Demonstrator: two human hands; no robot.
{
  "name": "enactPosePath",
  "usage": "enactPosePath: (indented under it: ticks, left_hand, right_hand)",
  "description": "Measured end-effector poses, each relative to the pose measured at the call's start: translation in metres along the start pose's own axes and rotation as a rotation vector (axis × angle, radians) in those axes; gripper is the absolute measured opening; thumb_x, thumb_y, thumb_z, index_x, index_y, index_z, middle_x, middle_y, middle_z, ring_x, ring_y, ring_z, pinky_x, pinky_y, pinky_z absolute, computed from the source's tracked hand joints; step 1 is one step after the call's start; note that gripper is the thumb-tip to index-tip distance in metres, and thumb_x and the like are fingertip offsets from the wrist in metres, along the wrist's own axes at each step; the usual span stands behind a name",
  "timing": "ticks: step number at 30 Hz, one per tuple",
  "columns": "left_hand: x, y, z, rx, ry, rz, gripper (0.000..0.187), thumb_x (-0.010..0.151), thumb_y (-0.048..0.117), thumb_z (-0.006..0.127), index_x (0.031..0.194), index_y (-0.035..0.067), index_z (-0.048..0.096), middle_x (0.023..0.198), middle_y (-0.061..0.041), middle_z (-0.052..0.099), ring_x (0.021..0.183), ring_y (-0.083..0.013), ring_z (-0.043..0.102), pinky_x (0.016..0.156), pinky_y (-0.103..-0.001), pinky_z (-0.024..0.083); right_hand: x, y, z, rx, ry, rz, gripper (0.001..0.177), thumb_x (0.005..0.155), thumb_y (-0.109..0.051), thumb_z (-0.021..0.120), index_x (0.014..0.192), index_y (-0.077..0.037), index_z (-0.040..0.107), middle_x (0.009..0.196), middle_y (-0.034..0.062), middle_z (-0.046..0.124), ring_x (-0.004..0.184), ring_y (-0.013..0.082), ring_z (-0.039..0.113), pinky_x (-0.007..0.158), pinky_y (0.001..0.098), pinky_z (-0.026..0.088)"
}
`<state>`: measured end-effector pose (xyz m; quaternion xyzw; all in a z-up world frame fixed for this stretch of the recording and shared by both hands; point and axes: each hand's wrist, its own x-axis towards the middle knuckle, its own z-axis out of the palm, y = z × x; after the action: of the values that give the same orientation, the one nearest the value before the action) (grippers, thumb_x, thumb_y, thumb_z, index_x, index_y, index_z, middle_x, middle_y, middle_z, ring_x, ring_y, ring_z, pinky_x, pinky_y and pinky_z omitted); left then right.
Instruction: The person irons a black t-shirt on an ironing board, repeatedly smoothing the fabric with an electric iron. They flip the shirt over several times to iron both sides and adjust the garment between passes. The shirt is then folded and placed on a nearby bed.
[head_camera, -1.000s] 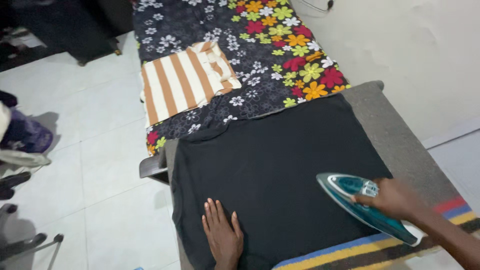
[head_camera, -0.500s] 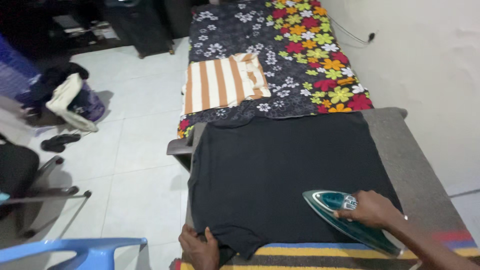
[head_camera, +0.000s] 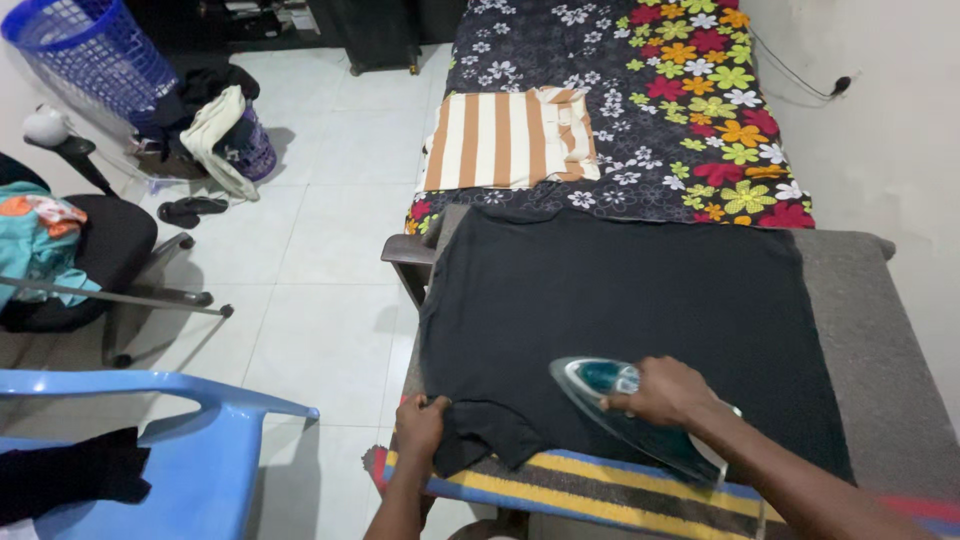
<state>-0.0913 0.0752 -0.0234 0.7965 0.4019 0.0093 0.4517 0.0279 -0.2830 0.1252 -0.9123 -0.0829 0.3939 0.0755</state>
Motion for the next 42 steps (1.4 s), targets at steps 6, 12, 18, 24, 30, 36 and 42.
enactPosePath:
  ticks: [6,12,18,24,30,36,42]
  left_hand:
    - [0.012,-0.005,0.006,0.031,0.05,0.094,0.051,0.088,0.043,0.07,0.074,-0.006,0.065,0.081,-0.028,0.066,0.079,-0.0454,0.063,0.075,-0.051,0.048]
    - [0.013,-0.01,0.009,-0.026,0.014,0.121,0.046,0.098,0.043,0.057,0.087,0.001,0.072,0.09,-0.028,0.068,0.088,-0.047,0.063,0.079,-0.052,0.047]
    - [0.011,-0.012,0.01,-0.085,-0.006,0.067,0.044,0.097,0.037,0.057,0.078,-0.002,0.064,0.079,-0.028,0.064,0.075,-0.0449,0.062,0.073,-0.051,0.047]
    - [0.012,-0.02,0.013,-0.072,0.036,0.01,0.046,0.096,0.036,0.06,0.073,-0.003,0.057,0.076,-0.028,0.061,0.074,-0.0456,0.06,0.073,-0.053,0.046]
    - [0.02,-0.025,0.021,0.028,0.058,-0.004,0.046,0.095,0.038,0.06,0.072,-0.003,0.061,0.083,-0.027,0.067,0.083,-0.0476,0.063,0.078,-0.056,0.046]
    - [0.027,-0.029,0.021,0.134,0.077,-0.049,0.04,0.09,0.04,0.064,0.083,0.002,0.07,0.093,-0.025,0.07,0.093,-0.0487,0.065,0.083,-0.056,0.049]
    - [0.038,-0.037,0.022,0.068,0.015,-0.157,0.036,0.09,0.038,0.064,0.092,0.003,0.075,0.098,-0.027,0.072,0.097,-0.0476,0.068,0.088,-0.054,0.051]
  right_hand:
    - [0.01,-0.069,-0.006,-0.15,0.043,-0.05,0.067,0.076,-0.068,0.077,0.089,-0.003,0.078,0.08,0.0172,0.077,0.068,0.0247,0.075,0.063,0.0397,0.06]
    - [0.034,-0.137,-0.023,-0.21,0.027,-0.193,0.066,0.076,-0.064,0.078,0.089,0.0,0.076,0.082,0.0195,0.076,0.071,0.0293,0.076,0.066,0.0413,0.062]
    - [0.058,-0.194,-0.034,-0.08,0.207,-0.221,0.065,0.073,-0.059,0.08,0.094,0.002,0.078,0.094,0.0244,0.075,0.087,0.0371,0.075,0.08,0.0471,0.06]
    - [0.052,-0.207,-0.03,-0.312,0.034,-0.394,0.071,0.072,-0.064,0.078,0.102,0.0,0.076,0.101,0.0222,0.076,0.093,0.0347,0.076,0.087,0.0443,0.06]
    - [0.031,-0.197,-0.018,-0.15,0.063,-0.264,0.072,0.076,-0.065,0.078,0.106,0.0,0.075,0.104,0.0229,0.075,0.097,0.0359,0.075,0.089,0.0446,0.06]
    - [0.023,-0.164,-0.023,-0.035,0.063,-0.032,0.068,0.078,-0.063,0.077,0.112,-0.005,0.074,0.11,0.018,0.075,0.102,0.0312,0.074,0.089,0.044,0.06]
    - [0.017,-0.049,-0.031,0.186,0.128,0.264,0.057,0.082,-0.063,0.073,0.1,-0.009,0.082,0.095,0.0126,0.08,0.083,0.0234,0.08,0.079,0.0378,0.061]
